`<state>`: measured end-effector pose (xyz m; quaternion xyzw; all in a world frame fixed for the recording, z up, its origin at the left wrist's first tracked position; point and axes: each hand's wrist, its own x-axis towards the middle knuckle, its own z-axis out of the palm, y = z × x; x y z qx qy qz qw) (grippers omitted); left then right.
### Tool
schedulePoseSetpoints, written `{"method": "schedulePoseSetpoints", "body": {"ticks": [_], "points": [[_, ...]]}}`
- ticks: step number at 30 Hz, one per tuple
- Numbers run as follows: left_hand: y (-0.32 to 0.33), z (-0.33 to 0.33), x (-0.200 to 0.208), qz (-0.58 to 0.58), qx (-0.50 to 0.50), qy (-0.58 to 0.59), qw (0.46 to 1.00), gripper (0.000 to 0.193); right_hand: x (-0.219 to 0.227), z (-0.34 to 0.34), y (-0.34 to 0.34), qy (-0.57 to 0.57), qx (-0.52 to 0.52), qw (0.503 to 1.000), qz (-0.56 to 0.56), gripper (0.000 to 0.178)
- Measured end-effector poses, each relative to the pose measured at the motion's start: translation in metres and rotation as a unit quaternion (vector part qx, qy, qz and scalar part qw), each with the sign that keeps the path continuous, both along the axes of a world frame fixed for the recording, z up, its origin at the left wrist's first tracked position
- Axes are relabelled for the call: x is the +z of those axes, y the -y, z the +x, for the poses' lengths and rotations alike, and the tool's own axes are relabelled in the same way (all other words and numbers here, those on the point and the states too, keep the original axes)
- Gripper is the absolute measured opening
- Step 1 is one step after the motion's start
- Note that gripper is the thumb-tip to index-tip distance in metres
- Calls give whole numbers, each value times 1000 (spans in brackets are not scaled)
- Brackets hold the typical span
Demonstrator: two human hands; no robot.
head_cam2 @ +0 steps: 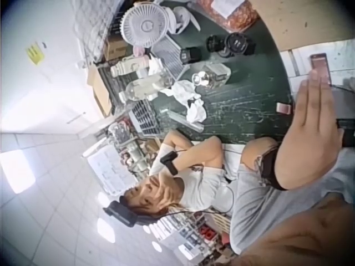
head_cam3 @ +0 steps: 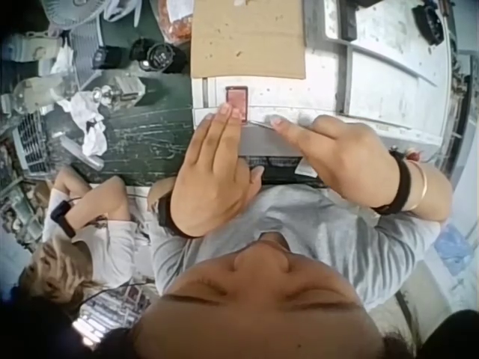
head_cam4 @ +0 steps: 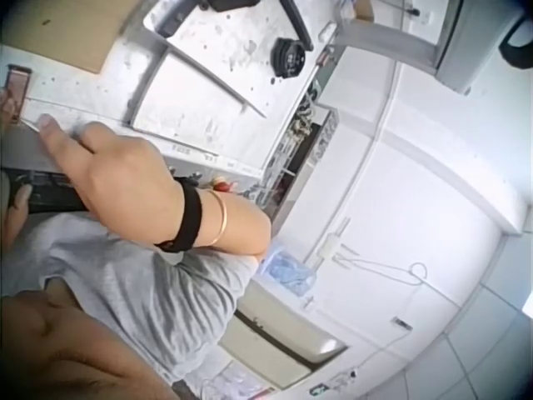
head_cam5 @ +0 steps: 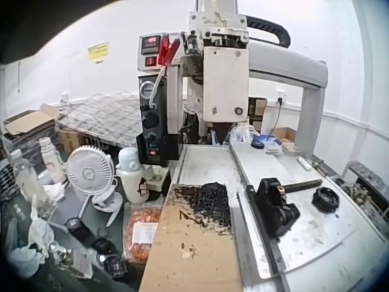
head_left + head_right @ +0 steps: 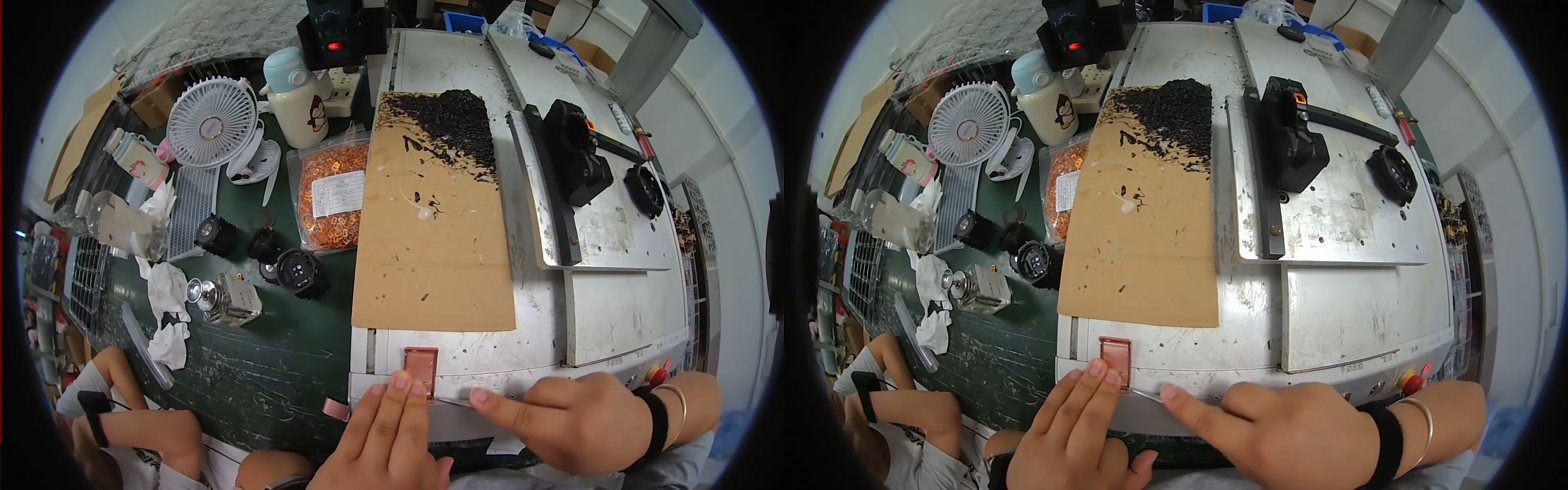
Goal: The person picks up a small pink component from a tray and uses tweezers to scrape and pick at its edges. They continue to manipulate the component with the tweezers for an extended period before the video ends.
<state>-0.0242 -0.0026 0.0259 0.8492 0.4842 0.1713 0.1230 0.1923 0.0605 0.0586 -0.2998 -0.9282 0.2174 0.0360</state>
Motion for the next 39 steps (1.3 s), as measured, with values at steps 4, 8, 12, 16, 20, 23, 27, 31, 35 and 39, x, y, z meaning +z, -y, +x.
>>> {"method": "schedulePoseSetpoints", "body": {"ticks": [4,8,12,16,20,23,27,31,35,39], "points": [[-2,-2,2,32,-18,-34,999,27,2,-3,-3,7,-34,999,17,54],[-7,-6,10,84,-69,-147,983,29,2,0,-2,-18,-55,998,-15,52],[3,6,-10,61,-11,-23,998,34,7,0,0,-46,-101,993,-52,52],[3,14,-17,40,47,74,995,36,10,4,-3,-42,-99,992,-73,52],[-2,9,15,29,-46,-109,993,38,11,7,-4,-33,-85,993,-79,53],[4,14,3,17,-32,-130,991,40,16,8,-5,-29,-79,993,-88,48],[2,15,5,49,8,-70,996,41,17,5,-1,-39,-120,977,-174,36],[10,12,-12,-47,59,23,997,40,7,4,5,-59,-107,985,-121,46],[4,16,-15,84,56,33,994,40,2,-1,20,-69,-134,975,-161,53],[-2,11,14,37,-53,-149,987,39,-5,-6,16,-91,-141,961,-221,60]]}}
